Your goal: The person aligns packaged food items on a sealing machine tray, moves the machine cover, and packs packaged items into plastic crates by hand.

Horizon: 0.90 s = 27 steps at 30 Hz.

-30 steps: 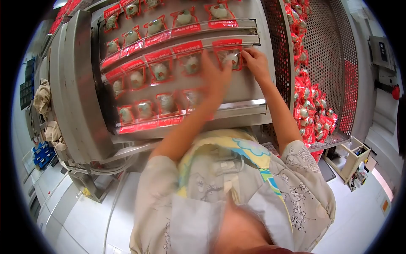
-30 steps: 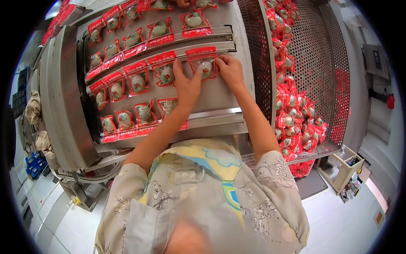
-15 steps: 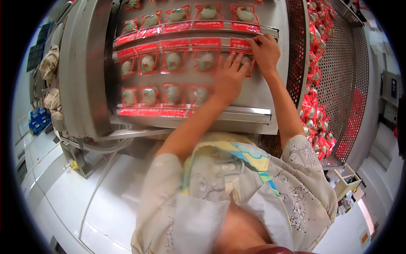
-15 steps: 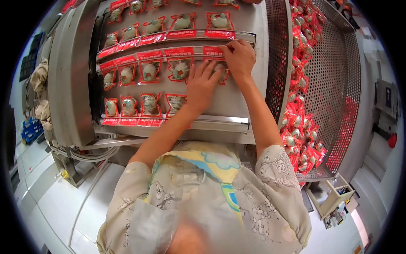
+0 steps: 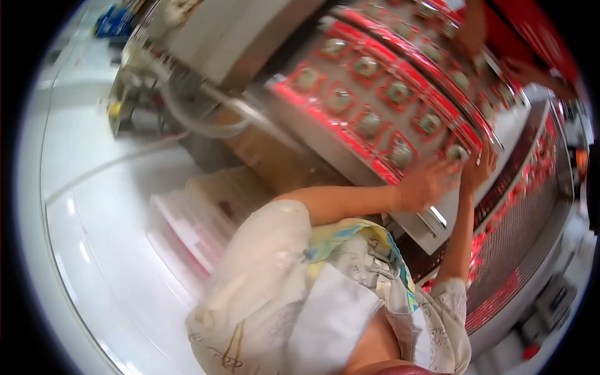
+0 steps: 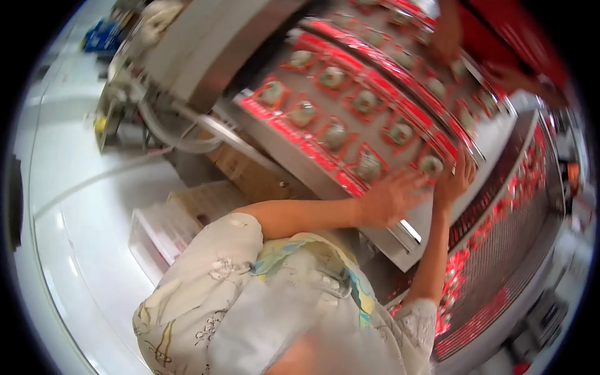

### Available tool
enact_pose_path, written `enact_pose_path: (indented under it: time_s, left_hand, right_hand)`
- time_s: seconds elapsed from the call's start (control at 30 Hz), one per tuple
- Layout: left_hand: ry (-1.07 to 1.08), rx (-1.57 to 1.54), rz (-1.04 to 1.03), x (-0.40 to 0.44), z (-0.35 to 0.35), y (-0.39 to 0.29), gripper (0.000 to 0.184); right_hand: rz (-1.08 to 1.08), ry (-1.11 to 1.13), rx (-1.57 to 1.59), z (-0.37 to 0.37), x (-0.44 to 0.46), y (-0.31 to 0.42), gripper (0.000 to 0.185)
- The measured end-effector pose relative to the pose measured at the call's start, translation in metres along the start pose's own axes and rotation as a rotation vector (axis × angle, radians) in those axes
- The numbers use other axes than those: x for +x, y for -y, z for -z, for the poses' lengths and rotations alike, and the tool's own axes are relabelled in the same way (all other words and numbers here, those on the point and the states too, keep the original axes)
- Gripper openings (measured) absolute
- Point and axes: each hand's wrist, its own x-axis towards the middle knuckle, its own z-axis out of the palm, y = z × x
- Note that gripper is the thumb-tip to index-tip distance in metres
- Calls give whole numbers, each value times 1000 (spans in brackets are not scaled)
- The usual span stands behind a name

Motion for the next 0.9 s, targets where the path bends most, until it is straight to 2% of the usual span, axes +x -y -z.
enact_pose_path:
  time_s: [0.03,0.07,0.13,0.2,0.23,0.27,0.3,0.37,0.4,0.5,0.6,0.63,0.67,0.73,0.8,0.83,0.87,0.9]
  left_hand:
    - [-32,-23,8,-16,14,1,63]
    - [-63,-55,11,-34,27,2,63]
    - [-122,-90,30,-74,55,2,63]
    - [-196,-59,101,-125,90,6,62]
    - [-274,-42,156,-151,106,6,60]
    - [-352,-21,220,-178,124,7,58]
    - [-431,4,279,-208,141,7,56]
    - [-680,94,467,-268,177,3,53]
    - [-795,131,540,-298,194,0,52]
    - [-1051,472,886,-400,243,-27,44]
    - [-1237,748,1171,-521,274,-54,35]
    - [-1298,816,1280,-569,274,-61,32]
    - [-1270,929,1371,-617,275,-67,29]
    - [-1481,762,1576,-701,274,-73,35]
    - [-1280,846,1910,-793,251,-55,39]
    - [-1181,888,1998,-830,237,-41,41]
    - [-1068,922,2072,-860,233,-28,44]
    - [-862,892,2018,-875,240,-27,49]
  right_hand:
    - [-1,171,102,3,-5,11,39]
    - [29,311,3,1,-8,17,42]
    - [87,383,-105,-9,-15,11,43]
    - [-80,469,89,-9,-4,19,43]
    - [27,419,-146,-8,-4,18,40]
    - [76,280,-110,-9,-8,10,37]
    - [70,199,-13,3,1,48,36]
    - [-134,313,119,1,1,85,35]
    - [-158,306,108,20,-3,149,34]
    - [26,436,96,12,-37,194,32]
    - [59,523,337,2,-66,257,32]
    - [160,551,325,0,-69,277,30]
    - [216,573,344,-4,-75,295,30]
    - [325,613,375,-6,-83,331,28]
    - [432,644,366,-8,-89,359,26]
    - [456,657,360,-10,-93,366,26]
    - [470,668,342,-9,-97,370,25]
    - [455,721,340,-3,-99,383,24]
